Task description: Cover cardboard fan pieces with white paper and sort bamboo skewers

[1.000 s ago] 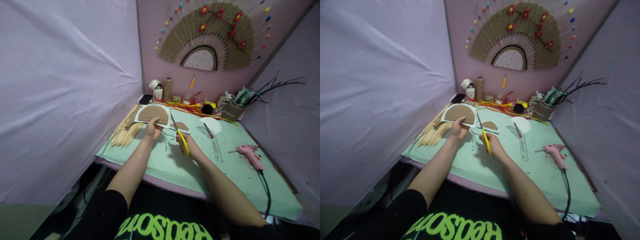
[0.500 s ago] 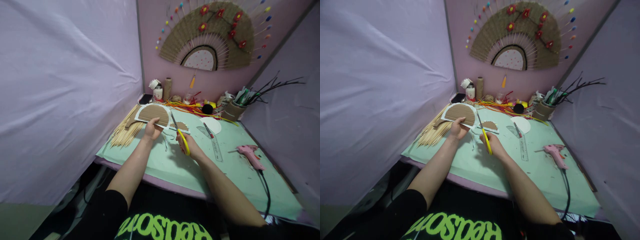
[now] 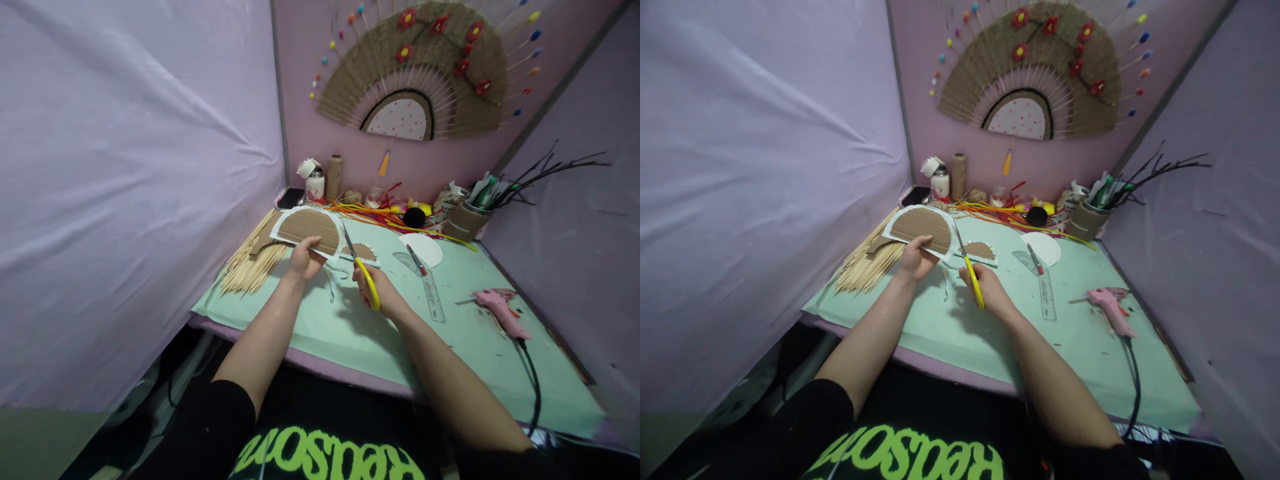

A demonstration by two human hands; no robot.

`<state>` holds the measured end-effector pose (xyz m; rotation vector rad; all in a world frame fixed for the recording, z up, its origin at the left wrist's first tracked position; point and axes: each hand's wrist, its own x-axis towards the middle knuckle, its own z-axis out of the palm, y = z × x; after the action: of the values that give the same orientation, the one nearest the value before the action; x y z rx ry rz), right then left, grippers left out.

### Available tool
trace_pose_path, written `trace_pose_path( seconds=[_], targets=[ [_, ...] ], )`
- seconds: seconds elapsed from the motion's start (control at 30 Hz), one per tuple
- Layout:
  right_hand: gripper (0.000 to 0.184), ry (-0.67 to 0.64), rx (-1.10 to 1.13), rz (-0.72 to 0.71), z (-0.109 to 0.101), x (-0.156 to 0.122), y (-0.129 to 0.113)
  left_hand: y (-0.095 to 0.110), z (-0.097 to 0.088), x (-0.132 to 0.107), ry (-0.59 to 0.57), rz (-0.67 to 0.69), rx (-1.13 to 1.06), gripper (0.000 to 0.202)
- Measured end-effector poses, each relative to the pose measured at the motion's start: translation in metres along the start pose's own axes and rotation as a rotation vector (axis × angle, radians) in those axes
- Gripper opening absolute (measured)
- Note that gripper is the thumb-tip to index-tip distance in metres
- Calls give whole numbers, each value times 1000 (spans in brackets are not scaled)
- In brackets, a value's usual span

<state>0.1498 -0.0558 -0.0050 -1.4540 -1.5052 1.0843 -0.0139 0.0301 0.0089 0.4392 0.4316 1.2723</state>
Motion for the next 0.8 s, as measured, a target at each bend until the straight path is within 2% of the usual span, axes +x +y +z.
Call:
trace_pose_path(
  seconds=[0.5, 0.8],
  targets=[
    [38, 4, 17, 37, -1, 3, 3, 4, -2, 2, 19, 9, 12, 33],
    [38, 1, -6, 27, -2, 2, 2, 5, -4, 4, 32, 13, -15, 35]
  ],
)
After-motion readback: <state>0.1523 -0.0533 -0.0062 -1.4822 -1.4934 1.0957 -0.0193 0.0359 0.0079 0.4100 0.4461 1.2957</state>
